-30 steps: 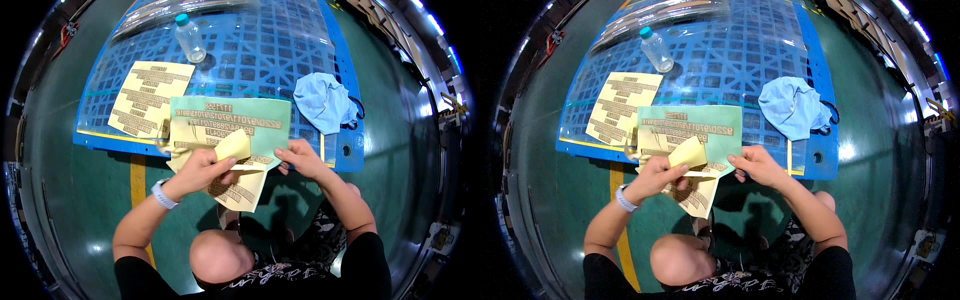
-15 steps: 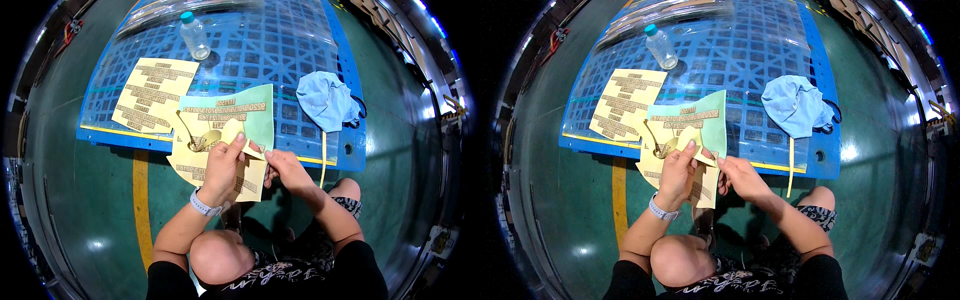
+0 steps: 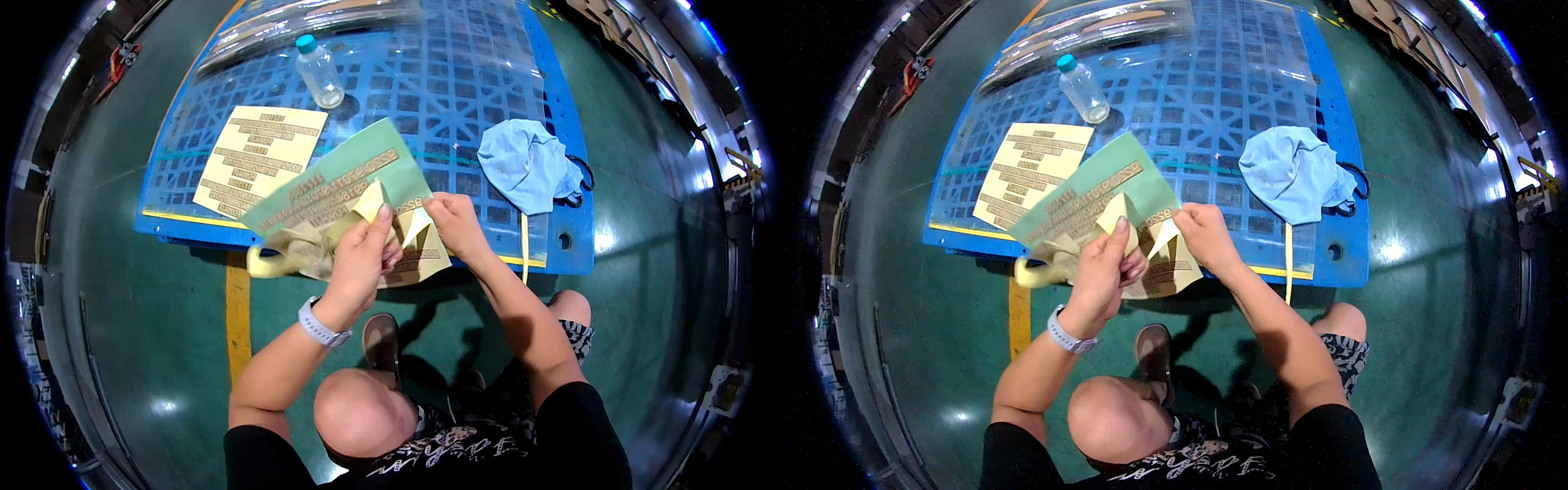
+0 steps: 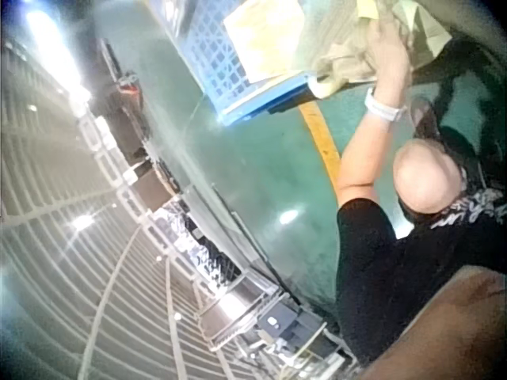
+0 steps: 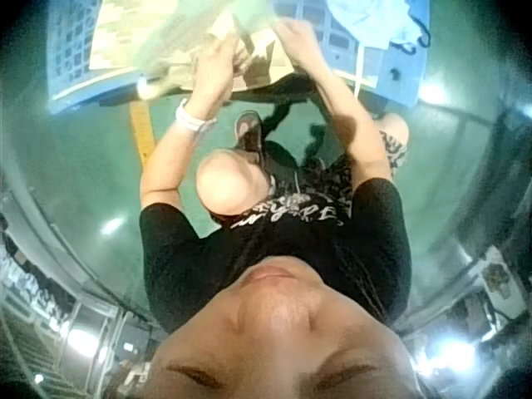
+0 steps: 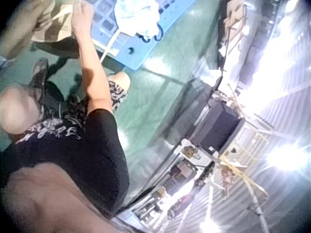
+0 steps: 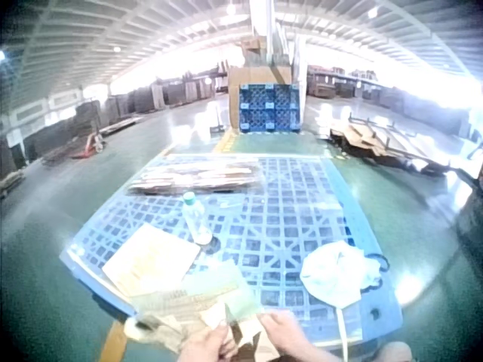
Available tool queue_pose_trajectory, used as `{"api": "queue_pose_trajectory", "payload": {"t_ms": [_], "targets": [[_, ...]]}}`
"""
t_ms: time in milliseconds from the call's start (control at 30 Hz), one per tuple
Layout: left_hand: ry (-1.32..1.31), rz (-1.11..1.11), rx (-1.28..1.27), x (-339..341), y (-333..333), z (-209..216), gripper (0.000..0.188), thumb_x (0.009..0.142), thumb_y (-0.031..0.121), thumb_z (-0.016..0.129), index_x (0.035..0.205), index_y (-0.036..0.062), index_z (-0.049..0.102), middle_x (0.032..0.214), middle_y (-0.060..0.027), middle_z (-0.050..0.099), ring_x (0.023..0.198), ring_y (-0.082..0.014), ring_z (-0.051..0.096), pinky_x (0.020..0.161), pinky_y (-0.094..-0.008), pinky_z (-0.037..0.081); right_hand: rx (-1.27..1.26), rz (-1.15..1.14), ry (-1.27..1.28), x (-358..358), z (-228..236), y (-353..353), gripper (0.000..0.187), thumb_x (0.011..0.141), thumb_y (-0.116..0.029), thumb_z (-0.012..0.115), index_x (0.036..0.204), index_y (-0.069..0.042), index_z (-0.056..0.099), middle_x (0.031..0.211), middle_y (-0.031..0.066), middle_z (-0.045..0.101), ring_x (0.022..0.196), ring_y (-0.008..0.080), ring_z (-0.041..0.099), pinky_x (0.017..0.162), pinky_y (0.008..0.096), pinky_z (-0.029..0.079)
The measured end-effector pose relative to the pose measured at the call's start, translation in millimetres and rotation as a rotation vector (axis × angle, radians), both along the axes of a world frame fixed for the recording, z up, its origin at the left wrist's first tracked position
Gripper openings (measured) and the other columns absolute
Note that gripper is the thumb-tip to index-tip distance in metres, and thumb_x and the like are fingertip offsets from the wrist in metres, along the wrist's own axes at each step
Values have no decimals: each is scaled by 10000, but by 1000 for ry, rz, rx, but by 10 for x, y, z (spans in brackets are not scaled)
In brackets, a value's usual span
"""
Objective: The person peels waste backing from a sheet of printed labels and then cleans a green board by pouring liquid from a bottle and wiping the surface with a cloth.
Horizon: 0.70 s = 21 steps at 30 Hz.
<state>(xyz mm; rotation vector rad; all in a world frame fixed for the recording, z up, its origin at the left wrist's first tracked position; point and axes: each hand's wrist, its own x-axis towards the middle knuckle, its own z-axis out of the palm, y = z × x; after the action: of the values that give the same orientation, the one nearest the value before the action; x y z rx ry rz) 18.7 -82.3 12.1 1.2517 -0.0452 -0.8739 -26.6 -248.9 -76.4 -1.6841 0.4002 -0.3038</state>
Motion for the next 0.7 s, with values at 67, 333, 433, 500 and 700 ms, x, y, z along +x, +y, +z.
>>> {"api": "queue_pose_trajectory", "payload": {"t_ms": [67, 333, 433, 500, 700], "targets": [[101, -63, 58, 6, 289, 80, 355, 1009, 351, 459, 751, 112, 413, 583, 27, 355, 526, -85, 369, 472, -228, 285, -254, -199, 31, 90, -280, -428, 291, 923, -193, 523, 765, 37, 606, 633, 78, 567, 635, 115, 516, 576, 326, 434], [-901, -83, 360, 693, 850, 56, 165, 942, 185, 570, 874, 35, 562, 871, -83, 557, 760, -146, 552, 630, -248, 446, 179, 19, 40, -34, 152, -989, 280, 970, -249, 510, 821, -25, 586, 646, 15, 570, 533, 90, 531, 491, 241, 445], [-1675, -54, 534, 497, 282, 294, 270, 823, 146, 702, 1033, 3, 608, 1177, -132, 495, 1106, -204, 527, 839, -296, 483, 366, 100, -41, -124, 267, -877, 267, 979, -248, 520, 843, -26, 580, 754, 28, 607, 654, 98, 572, 598, 250, 483], [-1633, -43, 367, 408, 10, 351, 280, 806, 177, 728, 990, 5, 606, 1107, -131, 544, 1030, -198, 576, 773, -292, 497, 230, 175, -51, -154, 225, -760, 260, 983, -243, 520, 881, -14, 587, 791, 28, 618, 690, 100, 577, 657, 263, 489], [-977, -516, 491, 366, -480, -5, 444, 839, 394, 712, 764, 5, 512, 680, -79, 548, 552, -175, 523, 530, -318, 444, 341, 313, -112, -304, 254, -360, 212, 972, -162, 523, 955, 25, 622, 884, 32, 635, 826, 105, 579, 762, 274, 489]]}}
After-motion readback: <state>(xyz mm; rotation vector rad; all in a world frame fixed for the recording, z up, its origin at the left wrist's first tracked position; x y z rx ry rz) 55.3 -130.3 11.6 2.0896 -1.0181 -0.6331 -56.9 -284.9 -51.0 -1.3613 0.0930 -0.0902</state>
